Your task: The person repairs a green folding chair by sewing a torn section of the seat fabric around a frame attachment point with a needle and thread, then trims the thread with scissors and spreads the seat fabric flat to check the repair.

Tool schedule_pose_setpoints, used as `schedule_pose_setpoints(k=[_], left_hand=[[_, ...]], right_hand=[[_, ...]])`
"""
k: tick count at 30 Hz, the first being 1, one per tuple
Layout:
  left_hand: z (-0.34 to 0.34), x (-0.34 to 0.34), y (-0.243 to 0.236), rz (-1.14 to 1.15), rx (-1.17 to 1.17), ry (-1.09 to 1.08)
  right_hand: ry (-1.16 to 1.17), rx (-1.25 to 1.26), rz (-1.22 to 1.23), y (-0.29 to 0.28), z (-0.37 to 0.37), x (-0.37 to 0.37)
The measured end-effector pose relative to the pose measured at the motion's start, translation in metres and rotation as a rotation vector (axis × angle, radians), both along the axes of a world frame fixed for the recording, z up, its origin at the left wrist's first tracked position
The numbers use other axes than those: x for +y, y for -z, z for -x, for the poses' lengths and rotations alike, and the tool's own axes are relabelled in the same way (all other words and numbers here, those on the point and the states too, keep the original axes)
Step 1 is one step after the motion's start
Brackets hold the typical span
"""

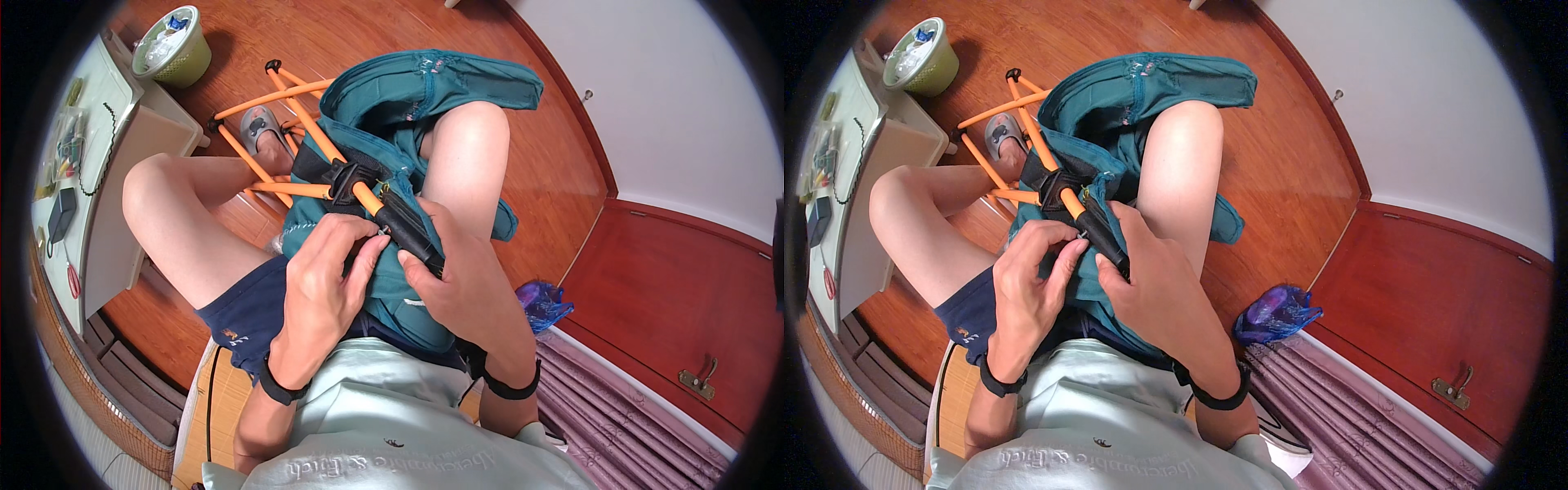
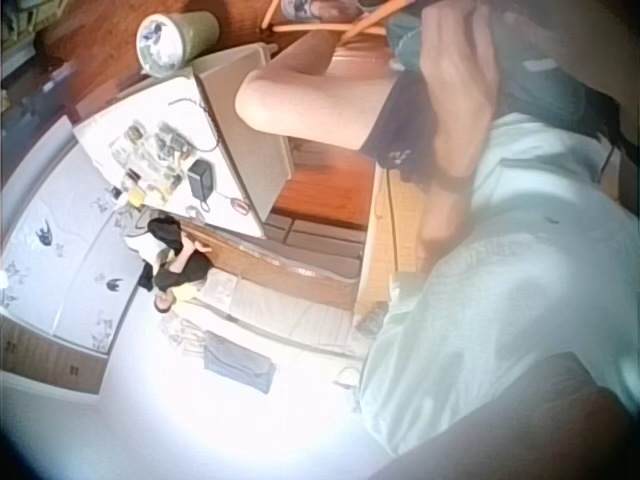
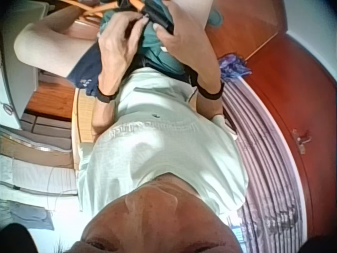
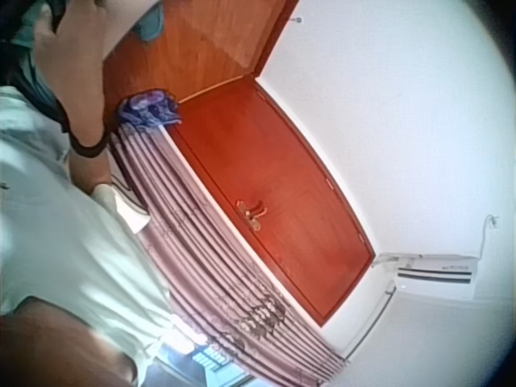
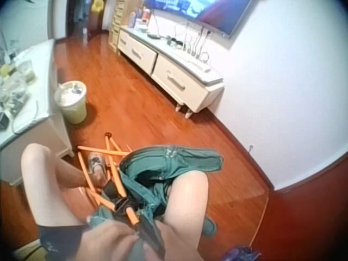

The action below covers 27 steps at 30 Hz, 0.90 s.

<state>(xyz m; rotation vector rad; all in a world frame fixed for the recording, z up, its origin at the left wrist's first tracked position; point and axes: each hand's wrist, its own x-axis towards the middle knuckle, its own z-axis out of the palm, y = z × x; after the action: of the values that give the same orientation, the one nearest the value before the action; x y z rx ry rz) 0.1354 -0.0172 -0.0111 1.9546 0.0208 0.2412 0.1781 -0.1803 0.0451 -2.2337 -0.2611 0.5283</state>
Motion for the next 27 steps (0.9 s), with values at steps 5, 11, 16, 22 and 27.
schedule_pose_setpoints(k=[5, 11, 16, 22, 27], left_hand=[[-0.0002, -0.0011, 0.0003, 0.001, 0.024, -0.001], [-0.0012, -0.0022, 0.0011, 0.003, -0.021, -0.016], [0.0003, -0.0015, 0.0044, -0.019, -0.077, -0.008], [0.0001, -0.0035, 0.0009, 0.074, 0.009, -0.045], [0.0018, -0.0071, 0.0079, 0.142, 0.037, -0.079]], right_hand=[[-0.002, -0.018, -0.006, 0.0013, -0.0001, -0.0004], [-0.004, -0.022, -0.005, 0.0025, 0.0002, -0.0006], [-0.008, -0.017, 0.001, 0.0027, 0.0001, -0.0013], [0.023, 0.083, 0.014, 0.0005, -0.0002, -0.001], [0.008, 0.015, -0.003, 0.0028, 0.0003, -0.0013]])
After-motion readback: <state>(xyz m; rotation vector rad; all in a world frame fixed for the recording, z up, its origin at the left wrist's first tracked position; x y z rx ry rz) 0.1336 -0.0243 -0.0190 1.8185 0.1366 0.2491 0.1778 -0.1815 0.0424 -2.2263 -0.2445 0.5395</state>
